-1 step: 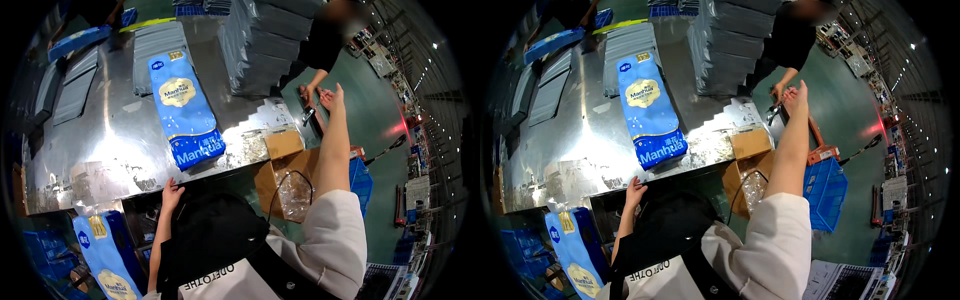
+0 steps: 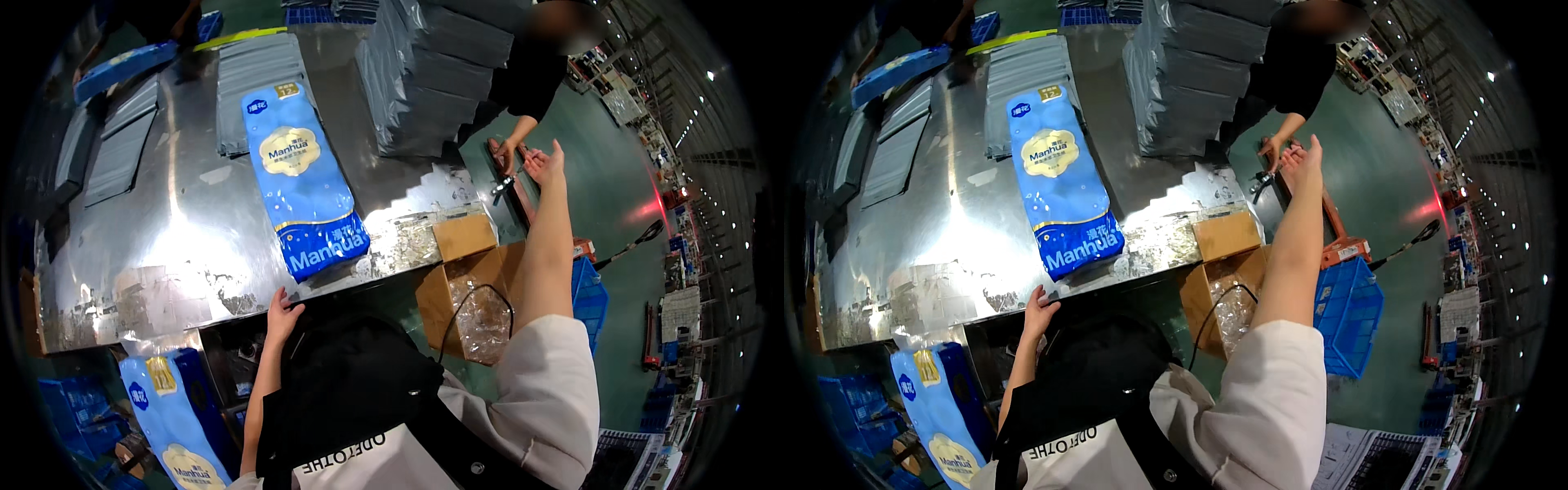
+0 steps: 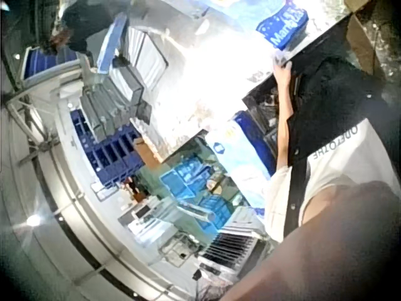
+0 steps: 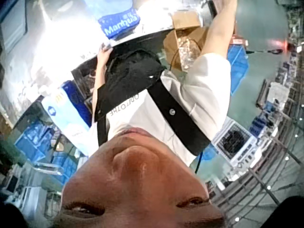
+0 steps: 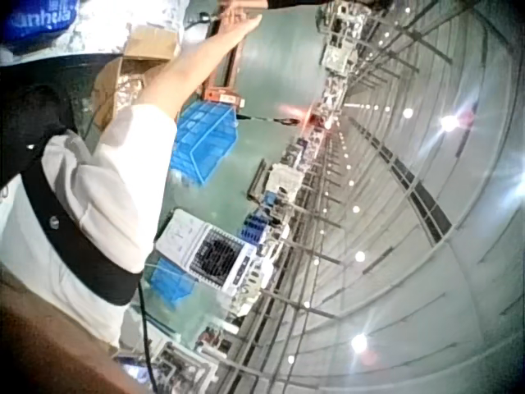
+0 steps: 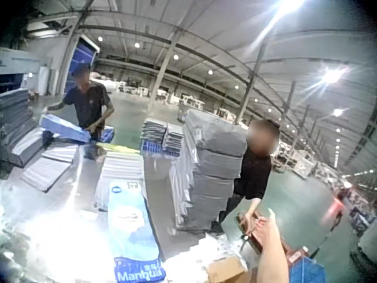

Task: The person places individual packs of sanitary pads into grey plastic shipping bags, removes the adhesive liners to seal the bags, and then stacks the completed packages onto a pile.

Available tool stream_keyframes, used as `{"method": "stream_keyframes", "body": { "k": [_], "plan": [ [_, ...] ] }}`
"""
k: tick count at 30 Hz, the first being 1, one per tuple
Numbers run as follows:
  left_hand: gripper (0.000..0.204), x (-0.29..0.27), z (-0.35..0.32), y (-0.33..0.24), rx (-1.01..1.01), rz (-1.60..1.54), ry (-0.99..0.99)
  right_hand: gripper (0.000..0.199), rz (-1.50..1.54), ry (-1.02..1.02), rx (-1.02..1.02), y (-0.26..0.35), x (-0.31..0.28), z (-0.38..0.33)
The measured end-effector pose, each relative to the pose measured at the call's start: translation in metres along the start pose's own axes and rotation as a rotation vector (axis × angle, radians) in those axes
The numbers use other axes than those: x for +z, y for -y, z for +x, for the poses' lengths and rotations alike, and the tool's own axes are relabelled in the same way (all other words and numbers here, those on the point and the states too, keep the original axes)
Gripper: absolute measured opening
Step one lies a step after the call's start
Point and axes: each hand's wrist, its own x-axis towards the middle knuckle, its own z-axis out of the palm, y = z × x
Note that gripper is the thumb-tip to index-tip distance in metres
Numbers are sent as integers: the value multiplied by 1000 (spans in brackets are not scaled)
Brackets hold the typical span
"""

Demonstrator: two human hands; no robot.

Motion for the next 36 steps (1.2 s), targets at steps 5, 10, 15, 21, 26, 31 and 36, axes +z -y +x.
{"method": "stream_keyframes", "body": {
  "k": [5, 10, 15, 21, 26, 31, 36],
  "plan": [
    [58, 7, 33, -10, 46, 271, 55, 67, 163, 36, 8, -9, 12, 2],
    [25, -2, 45, -37, 160, 368, 66, 66, 377, 124, 27, 1, 10, 39],
    [6, -21, 65, -51, -239, -234, 219, 50, 290, -109, -224, 6, -29, 87],
    [17, -51, 105, -21, -142, -209, -224, 19, -320, -30, -298, -141, 45, 50],
    [28, 15, 146, -18, -41, -33, -332, 30, -748, 826, -151, -390, 38, -29],
    [25, -7, 159, 12, -145, -164, -241, 25, -970, 499, -101, -445, 106, -108],
    [26, -1, 162, 17, -22, -167, -193, 18, -1450, 745, -509, -410, 130, -85]
  ]
}}
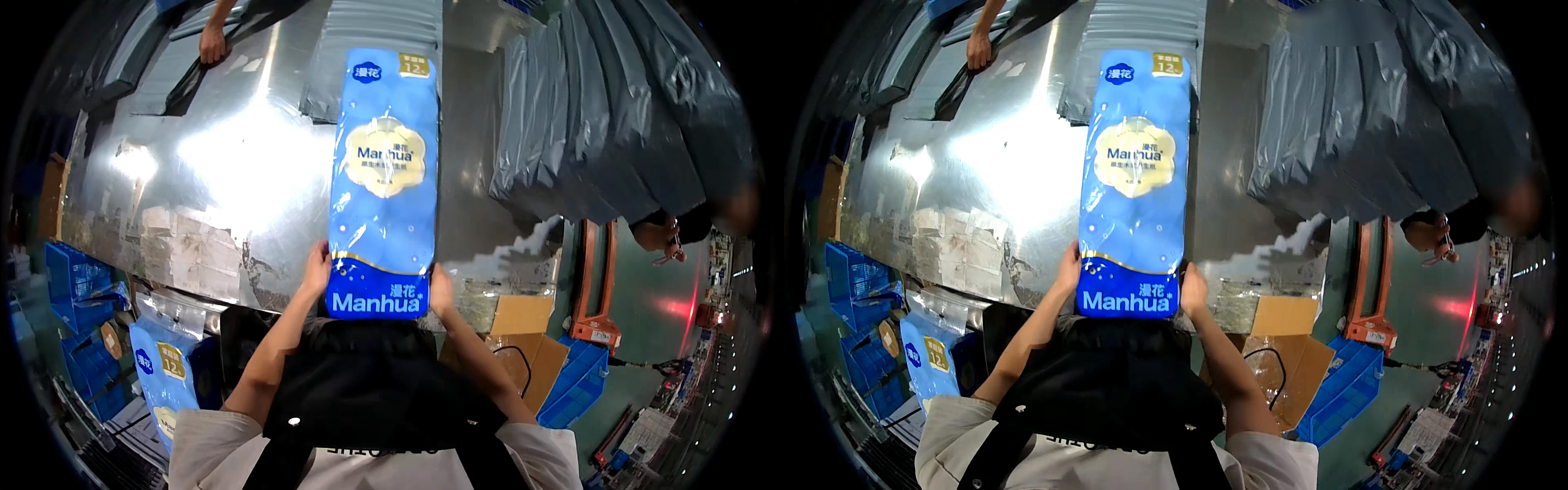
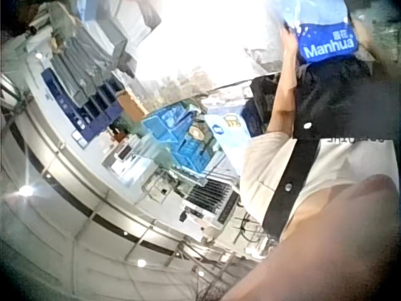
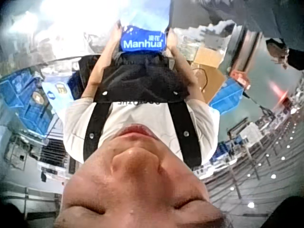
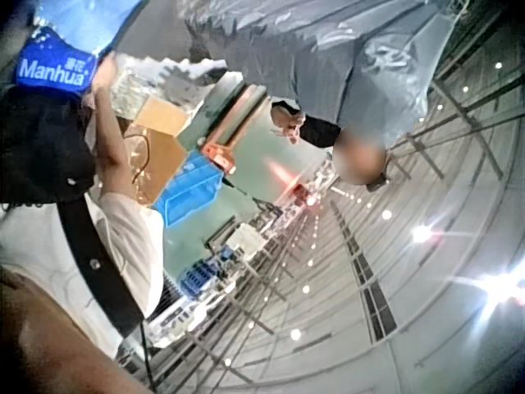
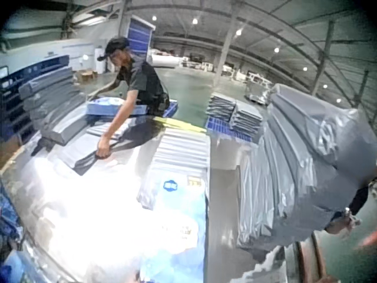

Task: The person places individual packs of sanitary pads into grey plastic shipping bags, removes the adhesive liners to seal the bags, and then stacks the completed packages onto a pile.

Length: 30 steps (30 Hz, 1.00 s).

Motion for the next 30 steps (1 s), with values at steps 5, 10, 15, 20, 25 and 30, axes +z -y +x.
{"method": "stream_keyframes", "body": {
  "k": [5, 10, 15, 20, 25, 30],
  "plan": [
    [27, -7, -11, -29, 12, 241, 26, 22, -45, 429, -270, -28, -3, 9],
    [18, -18, 29, -63, -85, 403, 146, 23, 274, -111, 231, 33, -50, 144],
    [9, -36, 166, -93, 94, 345, -92, 41, 88, -548, -384, 158, -97, 330],
    [31, -39, 313, -175, 688, 777, -84, 41, -256, -273, -553, 252, -86, 443],
    [29, -22, 365, -196, 628, 1228, 120, 52, -246, -288, -416, 254, -68, 464],
    [13, 5, 400, -192, 669, 1613, 240, 51, -216, -323, -368, 235, -86, 452]
  ]
}}
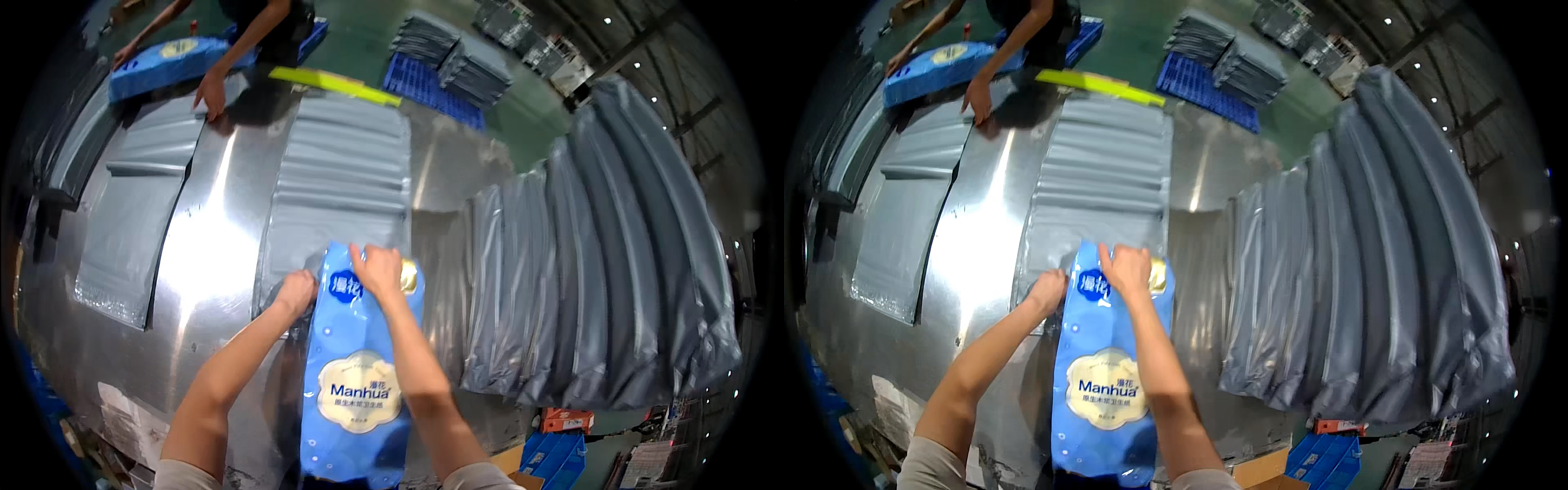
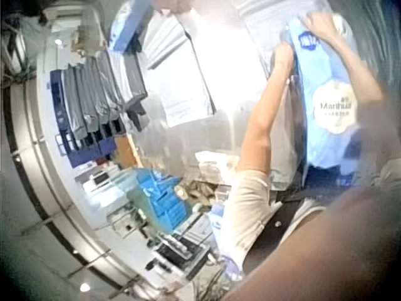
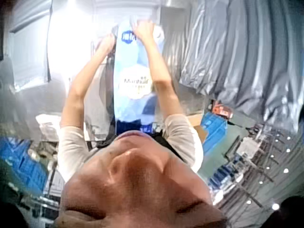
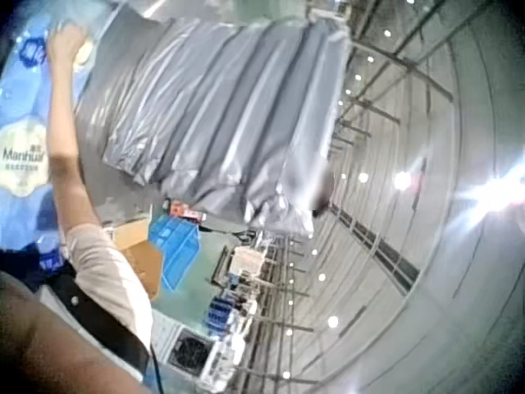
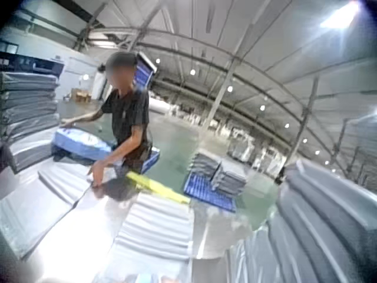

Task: The person places individual packs of sanitary pads into grey plastic shipping bags, removes the adhesive liners to seal the bags, and then stacks the completed packages onto a pile.

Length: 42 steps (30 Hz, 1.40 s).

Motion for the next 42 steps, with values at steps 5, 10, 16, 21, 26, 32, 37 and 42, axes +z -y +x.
{"method": "stream_keyframes", "body": {
  "k": [5, 10, 16, 21, 26, 32, 37, 42],
  "plan": [
    [10, -3, 27, 16, -17, -2, 58, 44, 57, -44, 14, 14, -37, -34],
    [24, -4, 3, 22, 7, -32, 14, 36, 21, -159, -41, 15, -21, -64],
    [11, 25, 13, 13, 171, 85, -134, 32, 14, -199, 1, -6, 14, -95],
    [12, -8, 30, 36, -9, -330, -234, 26, 74, -219, -55, 32, -9, -88],
    [11, -78, 59, 33, -6, -381, -451, 23, 116, -309, 63, 39, 24, -41],
    [12, -57, 7, 44, -24, -260, -891, 47, -162, -249, 83, -5, 3, 9],
    [15, 10, 9, -1, -596, -1015, -934, 40, 743, -384, 549, -67, 12, -33],
    [8, 6, -4, 4, -897, -1330, -745, 36, 1041, -388, 781, -78, 53, -73]
  ]
}}
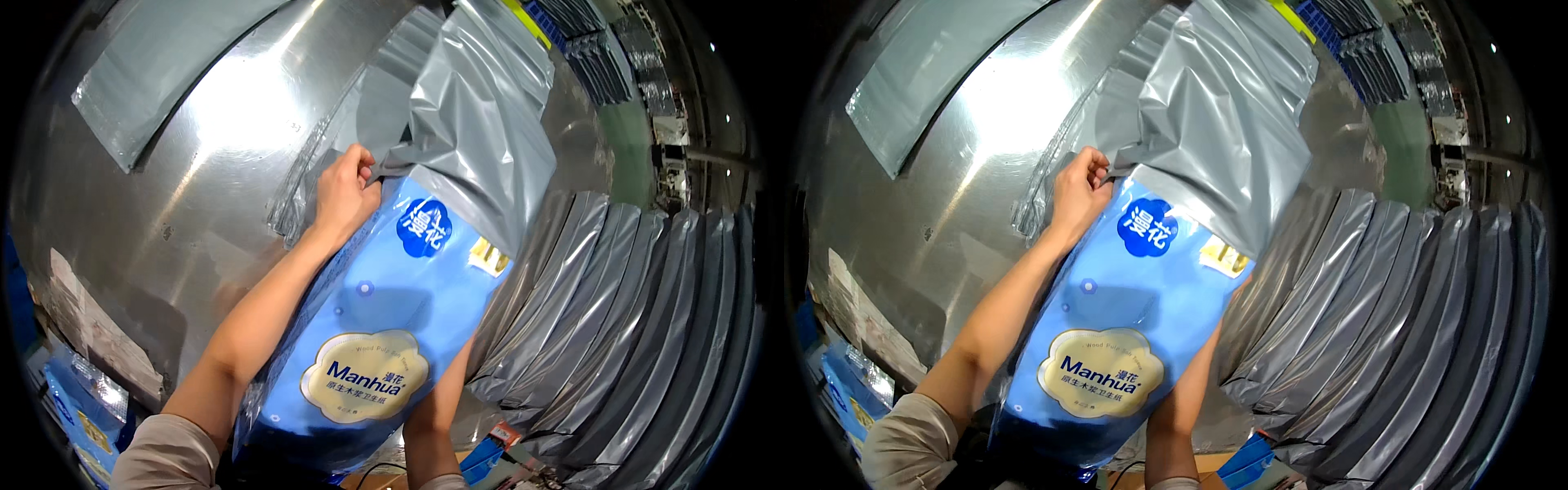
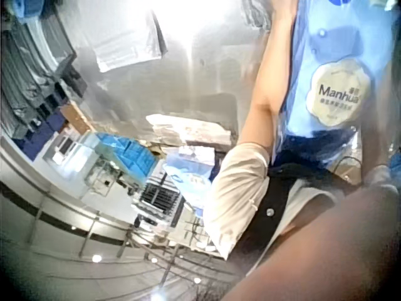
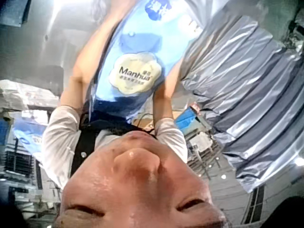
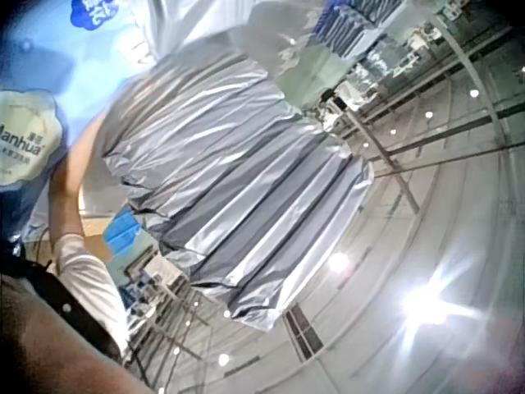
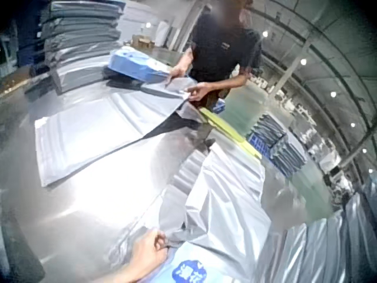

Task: The person places individual packs of sanitary pads into grey plastic shipping bags, removes the adhesive liners to seal the bags, and then stacks the completed packages onto a pile.

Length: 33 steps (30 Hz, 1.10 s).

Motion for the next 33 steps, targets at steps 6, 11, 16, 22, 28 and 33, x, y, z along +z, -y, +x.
{"method": "stream_keyframes", "body": {
  "k": [6, 11, 16, 22, 28, 33],
  "plan": [
    [16, -3, -13, 0, 222, 340, 334, 31, -336, 69, 32, -57, -54, 34],
    [18, -74, -44, 35, 367, 632, 424, 21, -1083, 427, -597, -1, -40, -29],
    [15, -166, -190, 38, 229, 777, 705, 26, -1273, 660, -411, -23, -147, -161],
    [27, -313, -387, 102, 168, 988, 1288, 31, -1306, 1095, -94, -48, -297, -372],
    [21, -264, -398, 41, -339, 289, 1399, 40, -971, 892, 349, -35, -290, -403],
    [44, -237, -420, -22, -390, 243, 1104, 44, -790, 719, 66, -5, -255, -410]
  ]
}}
